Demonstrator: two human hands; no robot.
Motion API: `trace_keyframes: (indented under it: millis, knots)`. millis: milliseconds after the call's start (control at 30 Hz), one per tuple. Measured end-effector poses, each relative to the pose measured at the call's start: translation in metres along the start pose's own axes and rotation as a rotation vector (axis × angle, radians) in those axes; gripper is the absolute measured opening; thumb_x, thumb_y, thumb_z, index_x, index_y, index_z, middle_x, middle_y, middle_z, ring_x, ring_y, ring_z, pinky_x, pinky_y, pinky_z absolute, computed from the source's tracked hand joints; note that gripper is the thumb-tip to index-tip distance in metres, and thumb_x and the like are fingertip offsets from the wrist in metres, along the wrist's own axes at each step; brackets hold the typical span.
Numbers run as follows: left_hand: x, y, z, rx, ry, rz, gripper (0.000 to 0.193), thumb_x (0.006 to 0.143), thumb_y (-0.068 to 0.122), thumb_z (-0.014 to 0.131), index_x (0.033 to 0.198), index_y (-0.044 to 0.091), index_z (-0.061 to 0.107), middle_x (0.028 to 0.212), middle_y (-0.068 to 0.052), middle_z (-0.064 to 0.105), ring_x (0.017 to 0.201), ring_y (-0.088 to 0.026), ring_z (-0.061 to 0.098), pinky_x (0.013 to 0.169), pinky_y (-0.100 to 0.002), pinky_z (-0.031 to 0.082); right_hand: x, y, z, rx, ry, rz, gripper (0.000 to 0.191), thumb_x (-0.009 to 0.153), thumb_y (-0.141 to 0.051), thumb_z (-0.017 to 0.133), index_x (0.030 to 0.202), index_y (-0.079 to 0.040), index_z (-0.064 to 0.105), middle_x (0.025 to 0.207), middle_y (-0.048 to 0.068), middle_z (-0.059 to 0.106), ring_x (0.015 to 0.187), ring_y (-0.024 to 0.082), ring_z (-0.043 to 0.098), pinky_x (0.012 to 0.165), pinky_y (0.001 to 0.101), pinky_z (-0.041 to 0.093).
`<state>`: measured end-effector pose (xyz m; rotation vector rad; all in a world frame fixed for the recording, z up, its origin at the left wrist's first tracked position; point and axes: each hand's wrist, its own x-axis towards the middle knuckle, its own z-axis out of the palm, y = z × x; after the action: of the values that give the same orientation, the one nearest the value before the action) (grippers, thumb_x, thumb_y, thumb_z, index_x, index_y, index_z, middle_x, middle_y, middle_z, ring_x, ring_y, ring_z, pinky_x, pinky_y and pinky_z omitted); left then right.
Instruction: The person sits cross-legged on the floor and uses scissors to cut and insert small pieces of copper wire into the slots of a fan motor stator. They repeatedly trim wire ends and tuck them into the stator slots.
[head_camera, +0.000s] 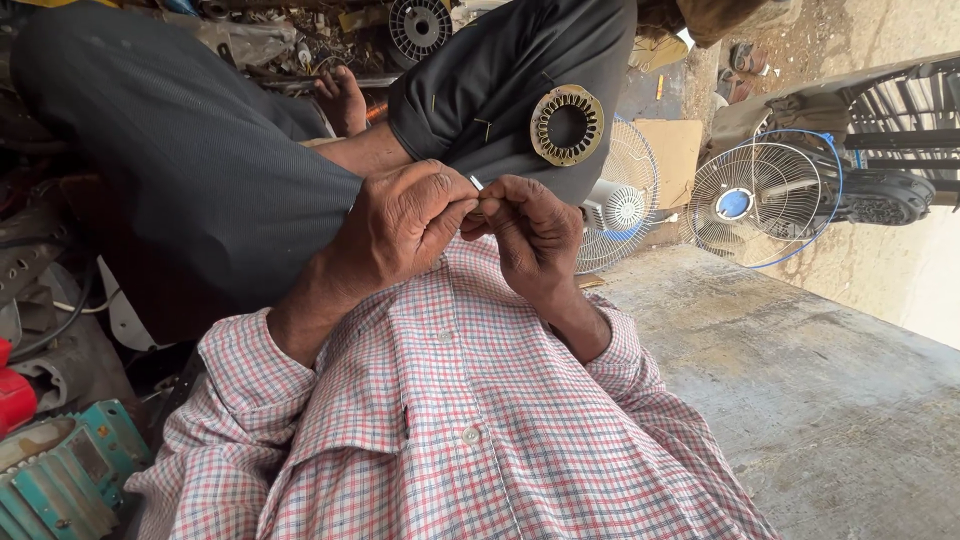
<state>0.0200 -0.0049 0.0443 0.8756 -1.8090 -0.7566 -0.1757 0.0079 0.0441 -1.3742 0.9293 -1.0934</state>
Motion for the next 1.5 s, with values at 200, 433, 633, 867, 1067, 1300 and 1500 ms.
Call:
trace_keyframes:
  millis: [200, 433, 633, 867, 1067, 1300, 1500]
  knots:
    - [0.001, 0.001, 0.003, -0.013, 0.036, -0.076, 0.009, 0.101, 0.0, 0.066, 0.102, 0.0, 0.057, 0.085, -0.011, 0.063, 0.074, -0.019, 0.068, 0.062, -0.028, 0.059, 0.006, -0.003, -0.003, 0.092, -0.061, 0.075, 0.01, 0.107, 0.0, 0.06, 0.117, 0.004, 0.062, 0.105, 0.008, 0.069, 0.098, 0.014, 0.072, 0.093, 0.0281, 0.064]
    - [0.005, 0.012, 0.003, -0.079, 0.054, -0.176, 0.009, 0.1, 0.001, 0.07, 0.102, 0.0, 0.061, 0.086, -0.008, 0.065, 0.072, -0.014, 0.066, 0.061, -0.025, 0.057, 0.007, 0.002, -0.006, 0.174, 0.017, 0.044, 0.008, 0.106, -0.004, 0.068, 0.112, 0.001, 0.067, 0.107, 0.006, 0.069, 0.096, 0.01, 0.067, 0.088, 0.0243, 0.059]
    - [0.012, 0.026, 0.0, -0.296, 0.123, -0.292, 0.009, 0.099, 0.005, 0.075, 0.102, 0.001, 0.067, 0.095, -0.007, 0.072, 0.085, -0.013, 0.075, 0.074, -0.024, 0.063, 0.001, 0.005, 0.0, 0.336, 0.099, 0.195, 0.01, 0.105, -0.008, 0.067, 0.11, 0.001, 0.069, 0.101, 0.007, 0.073, 0.092, 0.012, 0.069, 0.085, 0.0261, 0.06]
    - [0.005, 0.024, 0.003, -0.331, 0.184, -0.313, 0.005, 0.1, 0.003, 0.072, 0.1, 0.002, 0.067, 0.093, -0.006, 0.07, 0.082, -0.011, 0.073, 0.071, -0.023, 0.061, 0.005, 0.005, 0.002, 0.346, 0.072, 0.161, 0.013, 0.104, -0.011, 0.069, 0.109, 0.001, 0.068, 0.101, 0.007, 0.071, 0.088, 0.013, 0.067, 0.081, 0.0272, 0.059]
    - [-0.007, 0.007, 0.012, -0.636, 0.18, -0.448, 0.007, 0.105, 0.01, 0.066, 0.105, 0.003, 0.065, 0.093, -0.001, 0.068, 0.083, -0.006, 0.065, 0.075, -0.02, 0.057, 0.005, 0.005, 0.009, 0.289, 0.026, 0.063, 0.011, 0.107, -0.008, 0.067, 0.111, 0.001, 0.065, 0.101, 0.005, 0.067, 0.089, 0.009, 0.061, 0.082, 0.0229, 0.055]
    - [-0.009, 0.01, 0.01, -1.076, 0.171, -0.749, 0.013, 0.105, 0.015, 0.067, 0.108, 0.002, 0.07, 0.084, 0.001, 0.063, 0.071, -0.004, 0.051, 0.063, -0.019, 0.044, 0.011, -0.009, 0.006, 0.255, -0.025, 0.01, 0.005, 0.108, -0.003, 0.061, 0.112, 0.0, 0.061, 0.107, 0.004, 0.062, 0.093, 0.007, 0.06, 0.084, 0.0216, 0.052]
    - [0.029, 0.083, -0.025, -0.463, 0.084, -0.34, 0.016, 0.11, 0.018, 0.061, 0.106, 0.003, 0.064, 0.092, -0.003, 0.065, 0.084, -0.013, 0.065, 0.077, -0.028, 0.054, 0.02, -0.072, 0.004, 0.323, -0.157, -0.077, 0.005, 0.109, -0.009, 0.06, 0.109, -0.004, 0.061, 0.106, 0.006, 0.06, 0.093, 0.009, 0.059, 0.083, 0.0237, 0.051]
